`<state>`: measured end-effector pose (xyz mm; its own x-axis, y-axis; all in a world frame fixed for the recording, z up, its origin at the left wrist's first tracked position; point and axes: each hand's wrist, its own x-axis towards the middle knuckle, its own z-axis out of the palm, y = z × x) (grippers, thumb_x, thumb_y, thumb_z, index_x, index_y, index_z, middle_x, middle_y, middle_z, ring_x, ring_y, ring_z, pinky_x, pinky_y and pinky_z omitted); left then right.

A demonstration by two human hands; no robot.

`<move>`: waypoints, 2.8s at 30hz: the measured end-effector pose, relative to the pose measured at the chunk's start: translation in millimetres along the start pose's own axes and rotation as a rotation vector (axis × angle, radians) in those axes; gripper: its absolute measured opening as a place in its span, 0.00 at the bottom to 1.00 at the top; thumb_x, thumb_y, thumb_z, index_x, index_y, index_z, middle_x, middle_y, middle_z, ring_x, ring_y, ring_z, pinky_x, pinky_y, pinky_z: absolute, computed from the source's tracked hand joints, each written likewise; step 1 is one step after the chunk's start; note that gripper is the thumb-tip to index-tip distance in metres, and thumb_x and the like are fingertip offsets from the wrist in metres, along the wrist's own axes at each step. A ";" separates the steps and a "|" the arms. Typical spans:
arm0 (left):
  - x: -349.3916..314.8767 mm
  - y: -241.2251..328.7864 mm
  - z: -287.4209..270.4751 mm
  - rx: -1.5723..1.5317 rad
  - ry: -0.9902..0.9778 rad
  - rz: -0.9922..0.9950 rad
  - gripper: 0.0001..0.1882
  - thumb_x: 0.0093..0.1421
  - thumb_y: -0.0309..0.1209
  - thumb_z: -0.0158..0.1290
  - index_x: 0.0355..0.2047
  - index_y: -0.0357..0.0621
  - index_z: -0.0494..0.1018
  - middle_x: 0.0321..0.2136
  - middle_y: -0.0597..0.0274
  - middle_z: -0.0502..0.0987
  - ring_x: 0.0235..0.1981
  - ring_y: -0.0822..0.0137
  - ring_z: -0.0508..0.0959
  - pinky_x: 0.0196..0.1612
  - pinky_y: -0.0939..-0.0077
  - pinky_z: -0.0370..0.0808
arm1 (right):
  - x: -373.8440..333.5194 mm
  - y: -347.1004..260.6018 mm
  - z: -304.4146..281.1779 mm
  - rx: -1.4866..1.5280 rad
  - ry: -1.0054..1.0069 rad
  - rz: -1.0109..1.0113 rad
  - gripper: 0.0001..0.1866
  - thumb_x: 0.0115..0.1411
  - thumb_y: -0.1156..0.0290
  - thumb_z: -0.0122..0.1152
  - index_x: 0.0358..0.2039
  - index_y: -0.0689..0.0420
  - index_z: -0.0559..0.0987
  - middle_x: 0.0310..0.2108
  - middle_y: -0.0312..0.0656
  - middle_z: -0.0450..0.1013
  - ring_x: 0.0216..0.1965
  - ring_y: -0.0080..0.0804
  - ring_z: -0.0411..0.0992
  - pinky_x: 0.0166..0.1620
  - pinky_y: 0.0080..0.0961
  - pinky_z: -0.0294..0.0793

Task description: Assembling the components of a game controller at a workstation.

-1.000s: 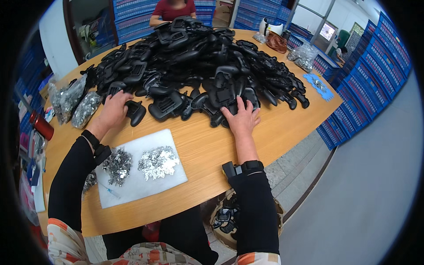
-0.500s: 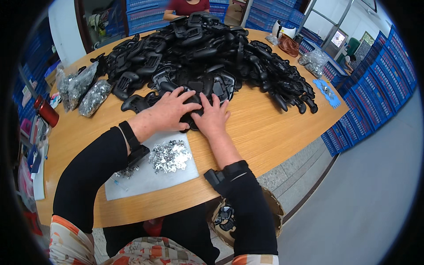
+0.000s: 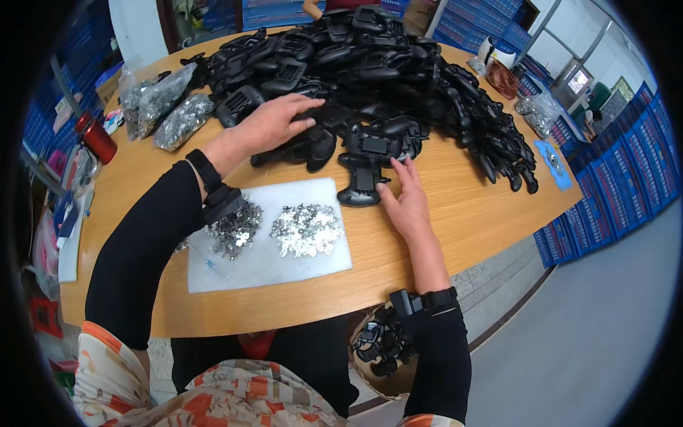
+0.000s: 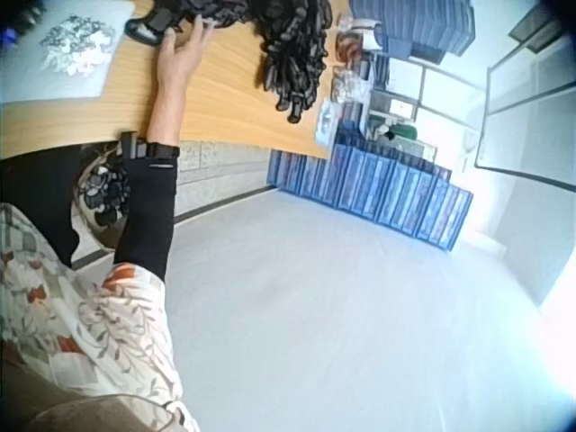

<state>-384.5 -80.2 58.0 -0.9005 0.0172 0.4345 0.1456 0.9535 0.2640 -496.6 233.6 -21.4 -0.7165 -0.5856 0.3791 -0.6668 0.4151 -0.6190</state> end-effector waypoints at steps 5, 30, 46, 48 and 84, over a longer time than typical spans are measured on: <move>-18.7 -4.6 -34.9 0.039 0.130 -0.071 0.22 0.68 0.42 0.54 0.59 0.51 0.74 0.49 0.53 0.78 0.51 0.47 0.78 0.52 0.59 0.77 | -22.0 -29.0 -6.5 0.060 0.047 0.031 0.29 0.62 0.68 0.66 0.63 0.56 0.73 0.70 0.52 0.60 0.64 0.50 0.67 0.61 0.33 0.70; -315.4 144.1 -74.1 -2.106 0.249 -0.567 0.24 0.74 0.39 0.45 0.64 0.38 0.62 0.55 0.51 0.76 0.54 0.59 0.78 0.62 0.54 0.73 | -171.0 -242.6 42.4 1.167 -0.498 0.430 0.14 0.70 0.70 0.59 0.50 0.59 0.68 0.36 0.37 0.77 0.34 0.25 0.79 0.36 0.21 0.82; -320.1 152.9 -58.7 -1.645 0.196 -0.888 0.39 0.68 0.26 0.50 0.73 0.35 0.42 0.54 0.59 0.73 0.52 0.71 0.76 0.55 0.72 0.75 | -130.8 -186.8 49.9 -0.027 -0.137 -0.093 0.06 0.60 0.72 0.67 0.37 0.58 0.83 0.30 0.46 0.76 0.29 0.39 0.77 0.33 0.31 0.76; -321.4 148.2 -55.0 -1.730 0.175 -1.006 0.39 0.69 0.25 0.49 0.74 0.35 0.41 0.53 0.59 0.73 0.51 0.72 0.76 0.54 0.72 0.76 | -123.6 -190.3 59.3 -0.208 -0.128 -0.157 0.06 0.59 0.70 0.67 0.34 0.58 0.83 0.30 0.46 0.77 0.30 0.44 0.78 0.35 0.36 0.78; -306.4 154.8 -48.0 -1.476 0.047 -0.834 0.12 0.72 0.23 0.45 0.54 0.42 0.70 0.41 0.66 0.78 0.40 0.79 0.78 0.44 0.80 0.79 | -128.1 -191.1 81.5 -0.278 -0.033 0.003 0.04 0.57 0.69 0.67 0.28 0.54 0.82 0.26 0.41 0.78 0.29 0.40 0.77 0.31 0.35 0.75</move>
<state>-66.4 47.8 7.0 -0.9158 -0.3419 -0.2107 -0.0728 -0.3747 0.9243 -260.7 172.5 -7.7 -0.7144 -0.6044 0.3525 -0.6987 0.5893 -0.4056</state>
